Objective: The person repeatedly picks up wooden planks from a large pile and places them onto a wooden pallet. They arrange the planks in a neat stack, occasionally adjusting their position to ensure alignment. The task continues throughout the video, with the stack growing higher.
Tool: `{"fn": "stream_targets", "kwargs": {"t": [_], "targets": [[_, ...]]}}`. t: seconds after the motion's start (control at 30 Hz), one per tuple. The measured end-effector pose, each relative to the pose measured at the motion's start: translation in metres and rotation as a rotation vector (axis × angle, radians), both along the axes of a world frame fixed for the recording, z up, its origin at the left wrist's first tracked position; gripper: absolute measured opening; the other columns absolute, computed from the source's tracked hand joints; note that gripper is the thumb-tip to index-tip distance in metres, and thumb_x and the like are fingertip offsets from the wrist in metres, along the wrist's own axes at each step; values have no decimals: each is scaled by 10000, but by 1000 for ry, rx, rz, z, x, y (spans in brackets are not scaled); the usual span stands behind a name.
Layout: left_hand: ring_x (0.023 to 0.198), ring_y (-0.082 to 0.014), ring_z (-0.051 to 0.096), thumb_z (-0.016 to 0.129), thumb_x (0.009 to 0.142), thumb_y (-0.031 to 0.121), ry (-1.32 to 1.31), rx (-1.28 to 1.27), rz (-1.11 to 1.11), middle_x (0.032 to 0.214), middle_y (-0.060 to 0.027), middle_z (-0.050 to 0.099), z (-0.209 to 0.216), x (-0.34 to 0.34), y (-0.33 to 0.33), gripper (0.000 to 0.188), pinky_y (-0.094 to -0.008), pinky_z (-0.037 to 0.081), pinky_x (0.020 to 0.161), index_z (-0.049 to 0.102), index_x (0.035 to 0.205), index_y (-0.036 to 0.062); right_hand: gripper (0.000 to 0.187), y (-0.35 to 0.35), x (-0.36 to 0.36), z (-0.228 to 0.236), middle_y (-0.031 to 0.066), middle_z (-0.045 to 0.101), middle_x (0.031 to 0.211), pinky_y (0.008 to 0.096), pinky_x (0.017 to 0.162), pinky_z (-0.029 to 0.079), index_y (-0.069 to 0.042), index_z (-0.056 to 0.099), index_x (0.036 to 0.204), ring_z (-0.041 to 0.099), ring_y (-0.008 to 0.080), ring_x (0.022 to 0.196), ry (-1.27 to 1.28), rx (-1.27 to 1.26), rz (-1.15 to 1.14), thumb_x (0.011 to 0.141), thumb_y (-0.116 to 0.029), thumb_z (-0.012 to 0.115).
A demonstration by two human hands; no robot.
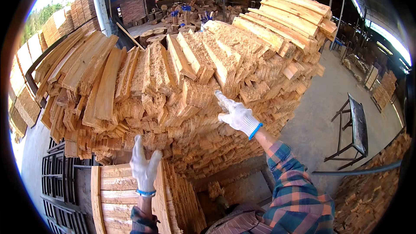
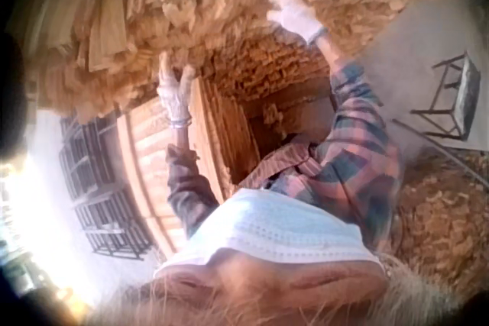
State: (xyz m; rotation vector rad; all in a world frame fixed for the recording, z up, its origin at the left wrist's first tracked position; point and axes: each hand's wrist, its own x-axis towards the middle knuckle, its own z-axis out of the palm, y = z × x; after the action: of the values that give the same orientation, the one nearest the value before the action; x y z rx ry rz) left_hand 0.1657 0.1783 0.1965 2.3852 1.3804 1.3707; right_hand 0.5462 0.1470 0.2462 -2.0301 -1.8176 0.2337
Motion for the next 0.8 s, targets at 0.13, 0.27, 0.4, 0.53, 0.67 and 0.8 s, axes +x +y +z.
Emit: {"fn": "stream_targets", "kwargs": {"t": [0.13,0.27,0.4,0.53,0.67,0.8], "targets": [[1231,-302,579,730,807,444,-137,-192,-168,1423,-185,512,88,122,68,854,-392,489,996,373,1487,70,1018,62,-15,41,219,421,1482,387,792,535,-192,35,1574,646,313,1023,249,59,-256,844,-481,683],[1092,-344,645,702,816,471,-75,-127,-67,1285,-225,600,124,197,122,808,-413,514,899,417,1456,68,1078,108,-12,75,273,419,1455,470,951,501,-154,41,1569,584,409,1157,495,-25,-443,803,-490,722],[829,-386,681,672,829,519,334,-76,150,1035,-212,669,122,233,151,824,-469,546,676,345,1443,78,1122,135,-36,63,275,343,1504,440,1026,455,-110,45,1562,531,433,1225,558,109,-556,768,-469,752],[842,-373,685,715,811,427,325,-74,88,960,-219,679,134,226,180,755,-482,551,687,415,1434,123,1059,148,-26,44,253,403,1467,471,1018,454,-75,141,1552,538,383,1243,649,439,-440,751,-278,804],[908,-348,692,769,715,282,60,-122,51,1018,-208,698,140,229,192,684,-428,554,789,555,1342,112,1004,161,-10,66,149,662,1148,355,807,557,-42,162,1545,679,234,955,1048,527,-267,757,-53,784],[902,-330,697,722,677,182,-55,-248,66,977,-200,715,166,224,193,585,-405,552,802,631,1253,125,670,193,15,66,95,689,914,293,685,537,23,379,1427,635,185,715,1256,460,-31,884,-243,668]]}}
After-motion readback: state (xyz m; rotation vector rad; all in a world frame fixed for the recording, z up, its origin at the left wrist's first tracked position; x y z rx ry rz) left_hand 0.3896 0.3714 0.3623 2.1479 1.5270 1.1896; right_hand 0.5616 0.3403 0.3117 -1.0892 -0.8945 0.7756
